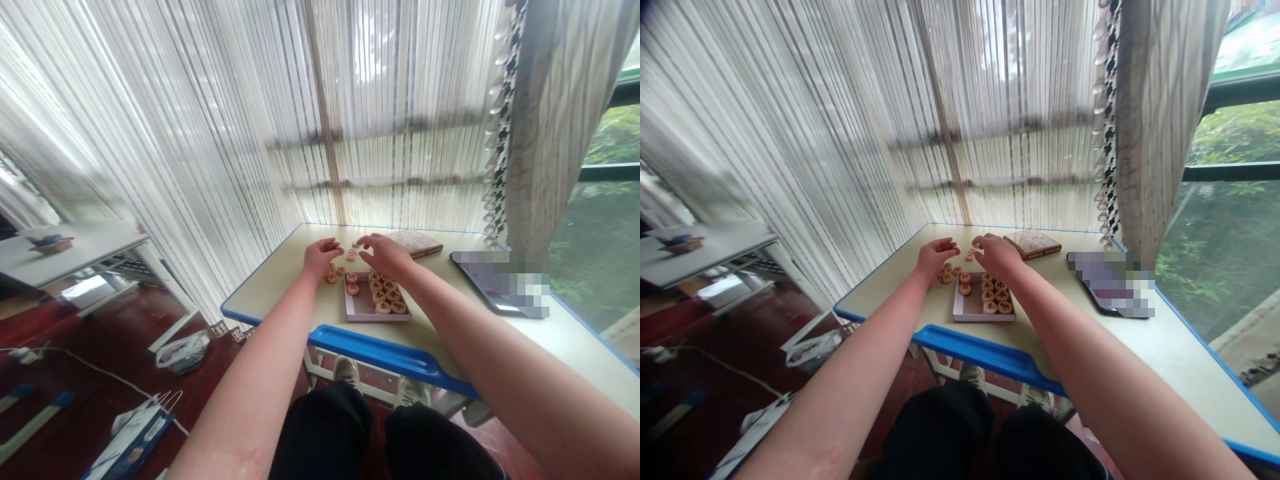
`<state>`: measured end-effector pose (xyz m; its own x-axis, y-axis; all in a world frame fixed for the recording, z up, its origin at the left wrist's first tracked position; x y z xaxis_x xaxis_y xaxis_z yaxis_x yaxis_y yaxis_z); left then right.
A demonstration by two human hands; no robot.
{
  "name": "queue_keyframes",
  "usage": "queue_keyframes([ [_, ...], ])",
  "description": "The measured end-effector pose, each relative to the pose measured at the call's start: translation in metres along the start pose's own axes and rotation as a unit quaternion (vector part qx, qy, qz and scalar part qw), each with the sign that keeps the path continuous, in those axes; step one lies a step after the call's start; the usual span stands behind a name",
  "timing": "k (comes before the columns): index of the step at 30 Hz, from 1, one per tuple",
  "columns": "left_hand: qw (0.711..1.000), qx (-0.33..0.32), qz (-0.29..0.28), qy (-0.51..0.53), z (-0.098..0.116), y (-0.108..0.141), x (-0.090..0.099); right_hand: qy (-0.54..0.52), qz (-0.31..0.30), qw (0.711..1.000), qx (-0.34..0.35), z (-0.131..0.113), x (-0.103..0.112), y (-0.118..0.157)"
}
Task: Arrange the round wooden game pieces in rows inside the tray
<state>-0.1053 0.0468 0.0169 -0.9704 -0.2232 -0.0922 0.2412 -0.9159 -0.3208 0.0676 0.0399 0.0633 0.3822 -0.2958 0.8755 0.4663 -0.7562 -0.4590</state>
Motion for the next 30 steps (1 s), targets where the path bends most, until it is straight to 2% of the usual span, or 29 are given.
queue_keyframes([
  [5, 0.997, 0.044, -0.040, 0.041, 0.007, 0.010, -0.008, -0.019, 0.001, 0.999, 0.038, -0.012, -0.002, 0.003],
  [13, 0.991, 0.028, -0.098, 0.088, 0.016, 0.014, -0.015, -0.017, 0.034, 0.997, 0.070, -0.026, 0.006, 0.004],
  [24, 0.989, 0.032, -0.066, 0.131, 0.013, 0.015, -0.014, 0.000, 0.064, 0.994, 0.090, -0.031, 0.012, 0.006],
  [30, 0.991, 0.015, -0.060, 0.121, 0.013, 0.014, -0.016, -0.001, 0.048, 0.992, 0.115, -0.031, 0.010, 0.007],
])
Point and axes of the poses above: each hand's wrist, its own y-axis away from the middle knuckle, its own x-axis out of the back of the hand, z = x × y, the point moved 5 cm from there along -y, towards the middle knuckle, and after that the axes turned 5 degrees about y, right-handed, at the moved point
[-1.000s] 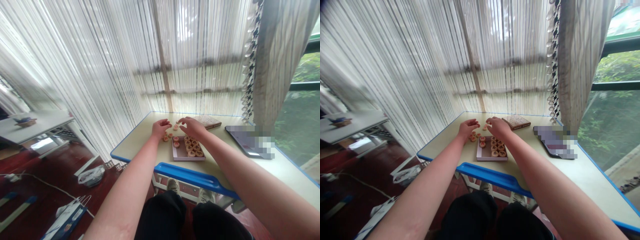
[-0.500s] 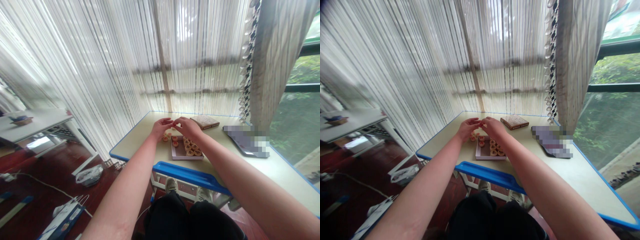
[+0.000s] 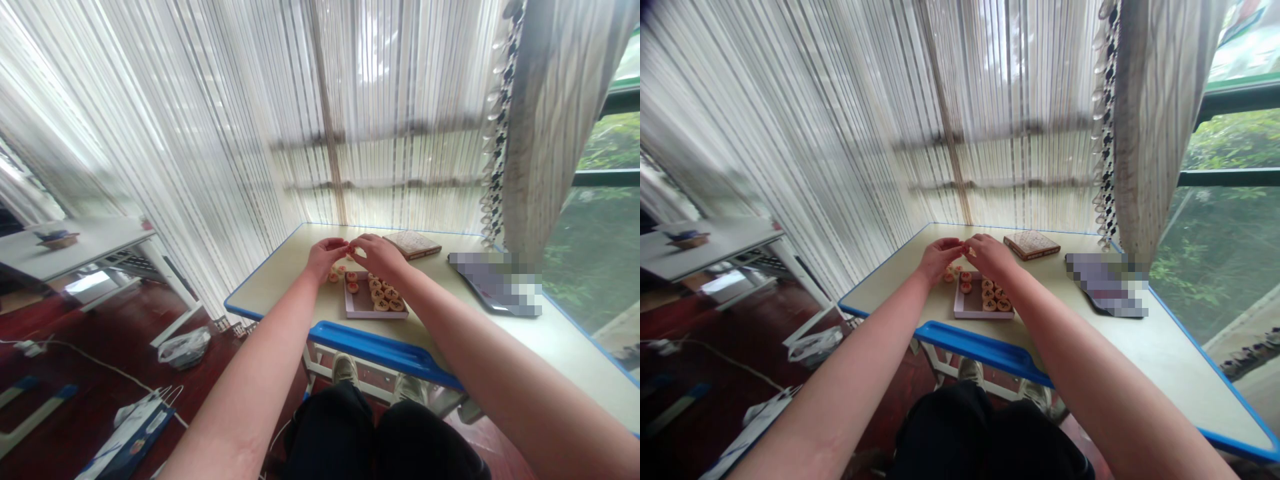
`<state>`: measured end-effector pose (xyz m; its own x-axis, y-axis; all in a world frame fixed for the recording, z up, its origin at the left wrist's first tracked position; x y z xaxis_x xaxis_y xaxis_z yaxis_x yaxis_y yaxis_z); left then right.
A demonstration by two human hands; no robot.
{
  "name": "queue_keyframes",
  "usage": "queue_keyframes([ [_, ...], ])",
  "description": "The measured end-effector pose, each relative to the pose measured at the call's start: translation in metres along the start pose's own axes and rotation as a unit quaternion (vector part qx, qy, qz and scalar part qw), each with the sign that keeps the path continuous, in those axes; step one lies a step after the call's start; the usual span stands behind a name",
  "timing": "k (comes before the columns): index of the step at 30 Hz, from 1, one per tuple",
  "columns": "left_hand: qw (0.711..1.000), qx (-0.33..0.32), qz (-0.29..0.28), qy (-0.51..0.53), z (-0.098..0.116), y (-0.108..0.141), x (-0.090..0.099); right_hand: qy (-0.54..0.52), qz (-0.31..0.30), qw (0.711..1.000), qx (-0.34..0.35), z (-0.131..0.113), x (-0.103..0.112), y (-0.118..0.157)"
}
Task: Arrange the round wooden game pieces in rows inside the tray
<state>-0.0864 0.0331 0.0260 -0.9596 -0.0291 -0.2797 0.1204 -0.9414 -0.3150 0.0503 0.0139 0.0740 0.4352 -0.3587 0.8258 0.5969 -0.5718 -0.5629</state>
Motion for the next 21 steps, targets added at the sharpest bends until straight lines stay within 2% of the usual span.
queue_keyframes([
  [2, 0.999, -0.005, 0.023, -0.042, 0.003, 0.001, 0.002, 0.000, 0.004, 1.000, -0.009, 0.001, 0.003, 0.000],
  [4, 0.987, -0.034, 0.096, -0.127, 0.009, 0.001, 0.012, -0.001, 0.008, 1.000, -0.030, 0.004, 0.007, 0.000],
  [7, 0.928, -0.086, 0.209, -0.295, 0.017, 0.002, 0.029, -0.014, -0.004, 0.997, -0.073, 0.011, 0.017, -0.003],
  [10, 0.890, -0.041, 0.258, -0.373, 0.009, -0.002, 0.044, -0.042, -0.059, 0.990, -0.120, 0.016, 0.025, -0.001],
  [13, 0.882, -0.020, 0.252, -0.397, 0.000, -0.007, 0.050, -0.080, -0.104, 0.981, -0.144, 0.014, 0.032, 0.012],
  [17, 0.878, -0.025, 0.230, -0.420, -0.003, -0.009, 0.049, -0.083, -0.078, 0.986, -0.122, 0.004, 0.038, 0.034],
  [21, 0.881, -0.031, 0.220, -0.418, -0.003, -0.006, 0.048, -0.107, -0.090, 0.987, -0.078, -0.011, 0.028, 0.041],
])
Point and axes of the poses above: each hand's wrist, its own y-axis away from the middle knuckle, its own x-axis out of the back of the hand, z = x × y, the point moved 5 cm from there along -y, towards the middle knuckle, and after that the axes turned 5 degrees about y, right-handed, at the moved point
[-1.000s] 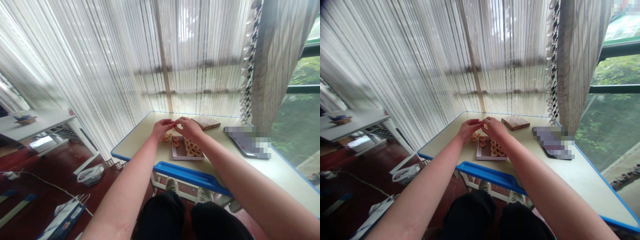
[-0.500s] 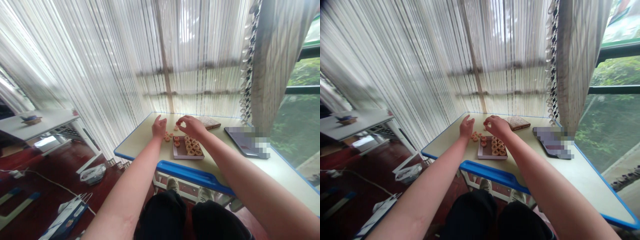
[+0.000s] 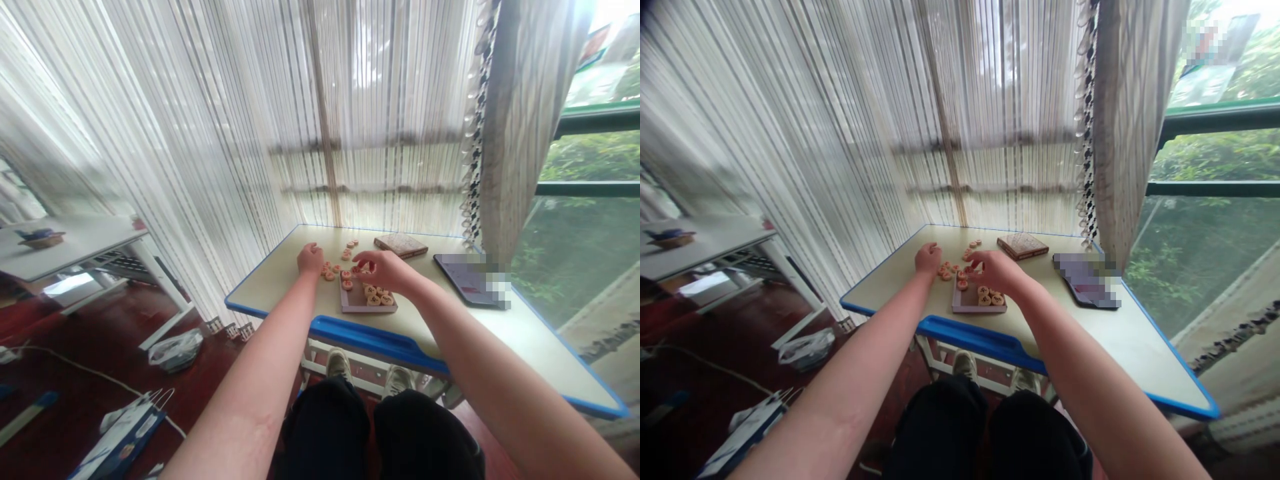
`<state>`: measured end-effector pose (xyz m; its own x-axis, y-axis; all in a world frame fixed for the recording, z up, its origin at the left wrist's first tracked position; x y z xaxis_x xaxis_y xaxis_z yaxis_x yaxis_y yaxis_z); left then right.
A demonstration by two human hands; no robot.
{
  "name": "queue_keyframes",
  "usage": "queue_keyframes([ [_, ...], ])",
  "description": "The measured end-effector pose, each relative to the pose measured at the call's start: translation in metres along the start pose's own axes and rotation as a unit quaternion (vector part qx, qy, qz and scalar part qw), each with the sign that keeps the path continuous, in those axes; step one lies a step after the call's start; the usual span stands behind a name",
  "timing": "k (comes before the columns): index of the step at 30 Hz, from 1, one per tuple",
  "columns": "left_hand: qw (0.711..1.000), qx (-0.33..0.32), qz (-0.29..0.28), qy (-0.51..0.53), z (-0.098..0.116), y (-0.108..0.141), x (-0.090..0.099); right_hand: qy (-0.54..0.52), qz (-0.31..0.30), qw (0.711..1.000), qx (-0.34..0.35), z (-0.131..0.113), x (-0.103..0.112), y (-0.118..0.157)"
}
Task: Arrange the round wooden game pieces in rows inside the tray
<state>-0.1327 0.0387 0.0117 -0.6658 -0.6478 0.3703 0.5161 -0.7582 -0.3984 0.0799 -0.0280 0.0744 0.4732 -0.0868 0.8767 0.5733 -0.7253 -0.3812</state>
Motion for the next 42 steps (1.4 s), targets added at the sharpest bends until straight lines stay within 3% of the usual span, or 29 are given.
queue_keyframes([
  [5, 1.000, -0.002, -0.010, -0.005, -0.002, 0.001, 0.000, 0.027, -0.005, 0.998, 0.048, -0.011, -0.015, -0.003],
  [16, 0.999, 0.002, -0.026, -0.042, 0.003, 0.002, -0.001, 0.076, -0.022, 0.996, 0.030, -0.010, -0.032, -0.006],
  [32, 0.998, -0.003, -0.027, -0.049, 0.003, 0.002, -0.003, 0.035, 0.000, 0.998, 0.048, -0.010, -0.029, -0.004],
  [36, 0.998, 0.002, -0.039, -0.047, 0.006, 0.004, -0.002, 0.018, 0.039, 0.999, -0.002, 0.021, -0.011, -0.010],
  [39, 0.998, 0.007, -0.048, -0.048, 0.008, 0.005, -0.001, 0.061, 0.126, 0.980, -0.144, 0.068, 0.008, -0.011],
  [42, 0.997, 0.004, -0.049, -0.051, 0.008, 0.005, -0.002, 0.099, 0.100, 0.963, -0.231, 0.102, 0.006, -0.009],
])
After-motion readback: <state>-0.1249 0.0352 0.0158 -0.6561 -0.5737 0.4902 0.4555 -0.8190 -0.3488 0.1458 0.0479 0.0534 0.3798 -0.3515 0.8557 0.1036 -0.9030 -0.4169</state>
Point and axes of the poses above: each hand's wrist, its own y-axis away from the middle knuckle, its own x-axis out of the back of the hand, z = x × y, the point moved 5 cm from there along -y, towards the middle knuckle, and after that the axes turned 5 degrees about y, right-handed, at the moved point
